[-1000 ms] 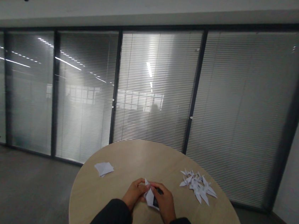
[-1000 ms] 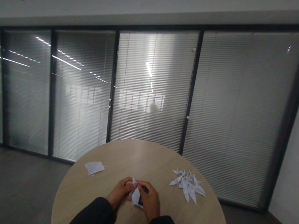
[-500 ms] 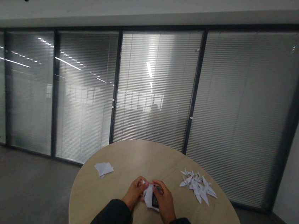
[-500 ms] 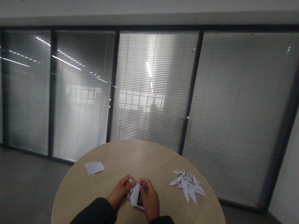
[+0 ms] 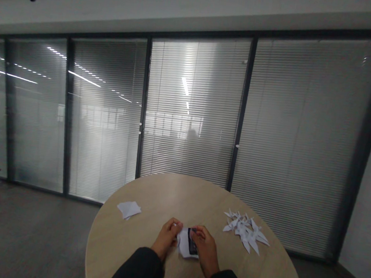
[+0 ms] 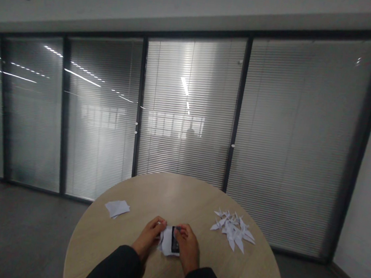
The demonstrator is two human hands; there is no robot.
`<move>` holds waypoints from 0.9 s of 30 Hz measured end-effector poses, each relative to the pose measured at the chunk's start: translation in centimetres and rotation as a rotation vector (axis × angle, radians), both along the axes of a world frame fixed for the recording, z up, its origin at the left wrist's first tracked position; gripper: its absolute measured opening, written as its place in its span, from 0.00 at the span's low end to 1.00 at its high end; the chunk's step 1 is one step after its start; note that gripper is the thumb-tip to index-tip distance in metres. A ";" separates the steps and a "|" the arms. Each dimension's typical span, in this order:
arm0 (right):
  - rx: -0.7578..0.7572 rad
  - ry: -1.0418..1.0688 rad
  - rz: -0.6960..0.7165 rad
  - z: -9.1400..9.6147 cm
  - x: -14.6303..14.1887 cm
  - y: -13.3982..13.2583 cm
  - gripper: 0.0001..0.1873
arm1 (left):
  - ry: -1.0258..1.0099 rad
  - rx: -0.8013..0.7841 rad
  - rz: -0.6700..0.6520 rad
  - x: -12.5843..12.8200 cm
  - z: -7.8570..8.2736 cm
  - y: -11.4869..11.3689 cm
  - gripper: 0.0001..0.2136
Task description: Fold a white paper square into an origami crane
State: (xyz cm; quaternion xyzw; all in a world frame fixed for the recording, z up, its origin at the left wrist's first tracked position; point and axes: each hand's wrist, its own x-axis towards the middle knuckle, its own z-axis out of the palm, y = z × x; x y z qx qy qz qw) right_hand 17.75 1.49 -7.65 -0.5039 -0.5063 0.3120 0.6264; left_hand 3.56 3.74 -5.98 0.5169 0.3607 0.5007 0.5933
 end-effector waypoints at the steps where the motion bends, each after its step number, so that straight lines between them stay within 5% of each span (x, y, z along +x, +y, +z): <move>1: 0.000 -0.017 -0.001 0.0 0.0 0.0 0.14 | 0.011 -0.008 -0.010 0.0 0.1 -0.1 0.24; 18: 0.040 -0.136 -0.013 -0.1 -0.2 -0.2 0.13 | -0.045 0.020 -0.141 0.0 -1.5 1.0 0.24; 27: 0.038 -0.203 -0.023 0.1 -0.1 -0.4 0.13 | -0.102 0.047 -0.072 -0.3 -1.5 1.2 0.22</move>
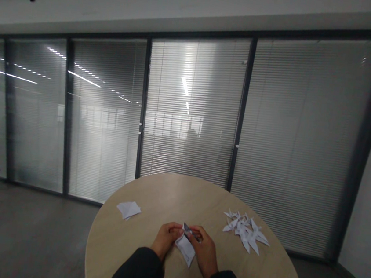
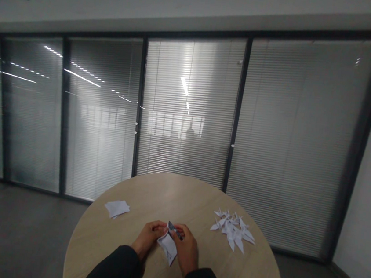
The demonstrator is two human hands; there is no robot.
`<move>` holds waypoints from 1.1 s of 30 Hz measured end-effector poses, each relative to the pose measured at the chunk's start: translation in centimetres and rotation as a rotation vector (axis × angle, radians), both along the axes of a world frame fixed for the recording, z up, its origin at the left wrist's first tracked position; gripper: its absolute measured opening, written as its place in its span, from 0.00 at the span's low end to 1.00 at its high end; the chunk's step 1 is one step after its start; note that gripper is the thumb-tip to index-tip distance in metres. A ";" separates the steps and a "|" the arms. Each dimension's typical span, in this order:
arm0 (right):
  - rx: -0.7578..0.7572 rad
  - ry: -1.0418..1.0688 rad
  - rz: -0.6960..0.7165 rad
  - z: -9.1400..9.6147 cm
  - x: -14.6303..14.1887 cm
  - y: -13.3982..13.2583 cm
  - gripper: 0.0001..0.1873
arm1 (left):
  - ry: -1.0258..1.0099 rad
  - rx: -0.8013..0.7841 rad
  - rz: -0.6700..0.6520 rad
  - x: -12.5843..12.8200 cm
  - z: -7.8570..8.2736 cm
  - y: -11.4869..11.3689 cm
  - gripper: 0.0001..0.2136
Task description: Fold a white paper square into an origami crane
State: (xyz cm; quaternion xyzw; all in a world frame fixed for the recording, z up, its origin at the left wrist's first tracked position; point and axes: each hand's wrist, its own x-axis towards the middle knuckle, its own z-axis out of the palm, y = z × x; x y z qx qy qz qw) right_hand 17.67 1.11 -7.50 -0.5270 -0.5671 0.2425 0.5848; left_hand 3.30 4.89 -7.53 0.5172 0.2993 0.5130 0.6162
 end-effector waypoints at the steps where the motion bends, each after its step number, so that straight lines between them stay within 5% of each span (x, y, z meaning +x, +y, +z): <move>1: 0.012 -0.009 -0.005 0.1 0.0 0.0 0.12 | 0.002 0.000 -0.003 0.0 0.1 -0.1 0.22; 13: 0.039 -0.030 -0.041 0.0 0.0 0.0 0.12 | 0.060 0.045 -0.063 0.1 0.3 -0.4 0.20; 33: 0.138 -0.135 0.006 1.1 -0.5 -1.0 0.09 | 0.069 0.026 0.105 0.2 0.4 0.0 0.22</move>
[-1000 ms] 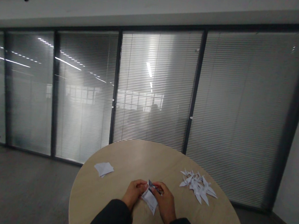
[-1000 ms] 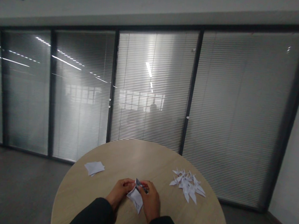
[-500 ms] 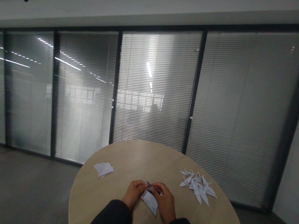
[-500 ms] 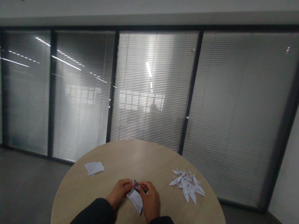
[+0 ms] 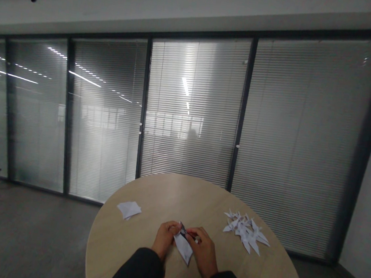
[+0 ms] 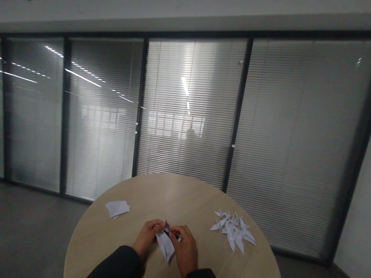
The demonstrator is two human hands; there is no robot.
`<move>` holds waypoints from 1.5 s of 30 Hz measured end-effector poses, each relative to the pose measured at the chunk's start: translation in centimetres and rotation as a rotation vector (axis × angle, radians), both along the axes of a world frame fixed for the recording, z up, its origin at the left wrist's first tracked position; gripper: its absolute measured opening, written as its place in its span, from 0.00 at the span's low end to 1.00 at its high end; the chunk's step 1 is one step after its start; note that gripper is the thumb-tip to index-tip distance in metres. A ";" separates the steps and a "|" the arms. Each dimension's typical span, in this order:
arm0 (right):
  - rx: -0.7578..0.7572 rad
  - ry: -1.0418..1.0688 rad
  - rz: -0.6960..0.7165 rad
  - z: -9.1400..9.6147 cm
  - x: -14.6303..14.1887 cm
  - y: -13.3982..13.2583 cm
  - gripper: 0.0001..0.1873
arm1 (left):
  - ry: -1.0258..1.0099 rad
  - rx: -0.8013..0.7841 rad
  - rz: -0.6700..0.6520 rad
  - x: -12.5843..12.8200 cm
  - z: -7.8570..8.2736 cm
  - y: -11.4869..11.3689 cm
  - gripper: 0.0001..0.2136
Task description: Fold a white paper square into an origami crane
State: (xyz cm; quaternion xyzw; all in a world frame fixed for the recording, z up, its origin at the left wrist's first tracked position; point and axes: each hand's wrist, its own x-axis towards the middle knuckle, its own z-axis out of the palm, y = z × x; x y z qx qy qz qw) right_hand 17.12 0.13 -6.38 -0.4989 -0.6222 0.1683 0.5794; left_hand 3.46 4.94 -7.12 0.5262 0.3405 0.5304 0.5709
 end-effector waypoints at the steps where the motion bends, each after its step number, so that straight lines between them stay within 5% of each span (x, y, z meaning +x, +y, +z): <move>1: 0.006 -0.015 0.019 0.1 0.0 -0.1 0.09 | -0.022 0.003 -0.004 0.0 -0.1 0.1 0.21; 17: -0.020 0.035 0.135 0.3 -0.4 -0.4 0.11 | -0.055 -0.002 0.054 -0.3 0.7 -0.3 0.21; 24: -0.146 0.059 0.005 -0.3 0.1 0.4 0.14 | -0.043 -0.054 0.089 -0.2 0.6 -0.1 0.20; 39: -0.190 0.141 -0.028 -1.5 0.5 1.3 0.14 | 0.052 -0.045 -0.100 0.0 0.4 -1.0 0.17; 45: -0.189 0.155 0.029 -1.0 0.5 0.9 0.14 | 0.090 -0.065 -0.063 -0.1 0.5 -1.0 0.15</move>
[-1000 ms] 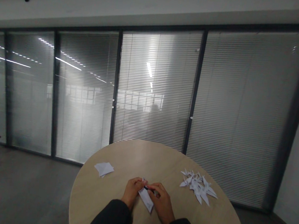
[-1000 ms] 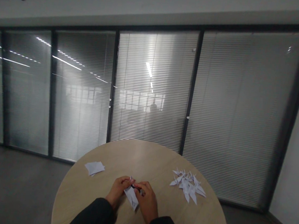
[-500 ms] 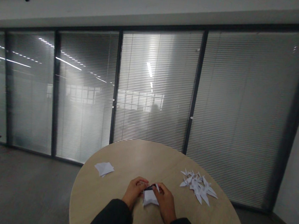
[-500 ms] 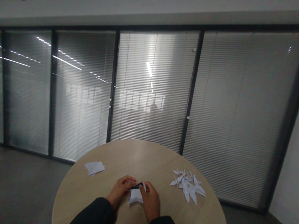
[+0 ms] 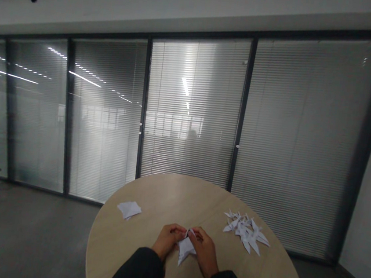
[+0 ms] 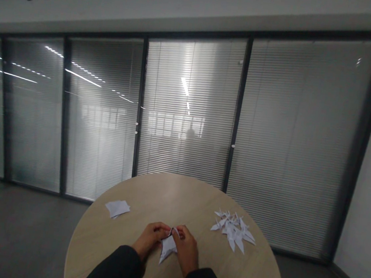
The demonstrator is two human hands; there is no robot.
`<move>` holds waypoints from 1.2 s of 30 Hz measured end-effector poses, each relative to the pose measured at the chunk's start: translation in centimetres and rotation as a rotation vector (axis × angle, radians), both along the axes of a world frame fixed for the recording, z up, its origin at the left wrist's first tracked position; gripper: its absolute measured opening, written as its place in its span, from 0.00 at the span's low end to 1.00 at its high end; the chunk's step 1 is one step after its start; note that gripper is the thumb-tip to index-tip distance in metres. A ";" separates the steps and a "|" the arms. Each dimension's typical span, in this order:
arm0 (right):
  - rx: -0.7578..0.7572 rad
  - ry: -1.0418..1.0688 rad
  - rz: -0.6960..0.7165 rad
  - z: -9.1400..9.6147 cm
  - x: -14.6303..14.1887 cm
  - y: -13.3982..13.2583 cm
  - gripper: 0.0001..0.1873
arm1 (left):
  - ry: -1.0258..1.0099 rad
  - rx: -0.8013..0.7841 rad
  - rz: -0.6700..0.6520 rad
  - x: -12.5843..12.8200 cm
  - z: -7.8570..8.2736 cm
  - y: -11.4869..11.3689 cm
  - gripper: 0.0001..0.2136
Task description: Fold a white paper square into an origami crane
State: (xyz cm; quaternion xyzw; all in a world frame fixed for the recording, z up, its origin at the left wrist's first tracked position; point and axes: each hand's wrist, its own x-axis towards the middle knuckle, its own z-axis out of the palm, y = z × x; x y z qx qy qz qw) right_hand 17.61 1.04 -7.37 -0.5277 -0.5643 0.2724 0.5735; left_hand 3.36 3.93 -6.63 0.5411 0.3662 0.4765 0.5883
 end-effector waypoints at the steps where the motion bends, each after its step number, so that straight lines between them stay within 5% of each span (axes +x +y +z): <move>1: 0.011 0.025 0.019 0.2 0.0 -0.1 0.15 | -0.008 0.005 0.024 0.0 0.0 0.1 0.15; 7: 0.024 0.130 0.093 0.5 -0.2 -0.4 0.17 | -0.116 0.022 0.131 -0.3 -0.4 1.0 0.17; 21: 0.040 -0.063 -0.022 0.8 -0.1 -0.6 0.14 | -0.217 -0.077 -0.026 0.0 0.2 0.1 0.21; 36: -0.039 0.161 0.286 2.5 -0.8 -1.7 0.22 | -0.259 -0.076 0.154 -0.4 0.6 0.1 0.21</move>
